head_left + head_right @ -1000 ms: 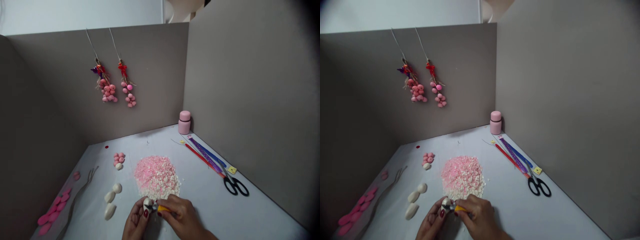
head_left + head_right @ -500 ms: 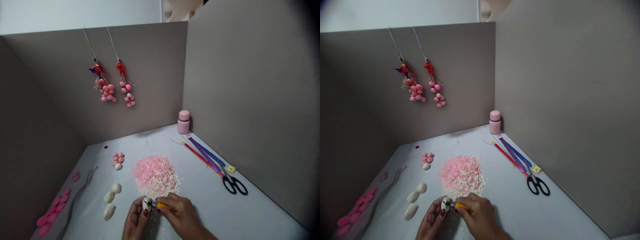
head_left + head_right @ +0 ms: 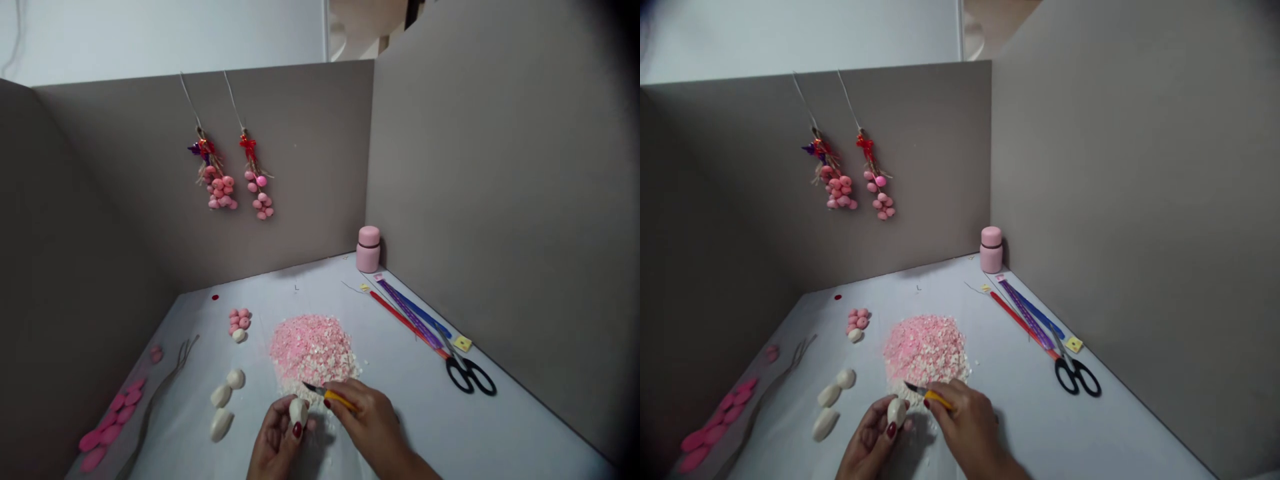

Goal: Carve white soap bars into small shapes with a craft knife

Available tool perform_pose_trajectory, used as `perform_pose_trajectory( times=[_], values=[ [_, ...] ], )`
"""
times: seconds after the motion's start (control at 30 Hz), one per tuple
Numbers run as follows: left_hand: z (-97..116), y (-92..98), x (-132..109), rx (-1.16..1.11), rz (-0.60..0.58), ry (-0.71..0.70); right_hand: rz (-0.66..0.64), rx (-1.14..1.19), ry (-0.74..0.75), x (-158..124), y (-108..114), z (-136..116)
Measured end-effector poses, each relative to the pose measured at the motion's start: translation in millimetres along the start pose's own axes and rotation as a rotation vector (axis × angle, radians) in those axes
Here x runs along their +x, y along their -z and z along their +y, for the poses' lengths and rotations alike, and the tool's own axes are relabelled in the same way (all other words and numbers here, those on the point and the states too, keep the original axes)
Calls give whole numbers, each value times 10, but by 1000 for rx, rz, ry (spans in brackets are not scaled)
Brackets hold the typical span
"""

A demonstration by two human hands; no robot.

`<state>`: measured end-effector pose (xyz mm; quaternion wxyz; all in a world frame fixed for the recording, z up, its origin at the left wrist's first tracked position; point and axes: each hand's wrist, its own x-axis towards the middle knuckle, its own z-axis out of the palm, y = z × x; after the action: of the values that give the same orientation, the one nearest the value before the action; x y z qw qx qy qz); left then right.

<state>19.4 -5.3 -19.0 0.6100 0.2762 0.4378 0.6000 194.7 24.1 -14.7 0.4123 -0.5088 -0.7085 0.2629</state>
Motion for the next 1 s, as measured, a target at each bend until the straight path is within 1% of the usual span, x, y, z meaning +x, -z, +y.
perform_pose_trajectory(
  times=[0.13,0.3,0.4,0.53,0.67,0.83,0.9,1.0],
  values=[
    [3,-1,20,-19,26,22,-44,22,42,-70,-53,-46],
    [21,18,33,-50,89,87,-59,59,53,-82,-35,-81],
    [6,30,38,-56,87,44,-75,73,91,-84,-27,-97],
    [-11,41,34,21,98,6,-160,46,161,-93,-23,-122],
    [21,21,13,81,107,-13,-188,9,136,-90,-11,-152],
    [94,-37,-24,108,125,-60,-180,-8,109,-65,6,-145],
    [101,-50,-39,117,107,-64,-145,-31,67,-36,17,-107],
    [86,-52,-48,115,89,-67,-48,-14,-9,13,35,-49]
  ],
)
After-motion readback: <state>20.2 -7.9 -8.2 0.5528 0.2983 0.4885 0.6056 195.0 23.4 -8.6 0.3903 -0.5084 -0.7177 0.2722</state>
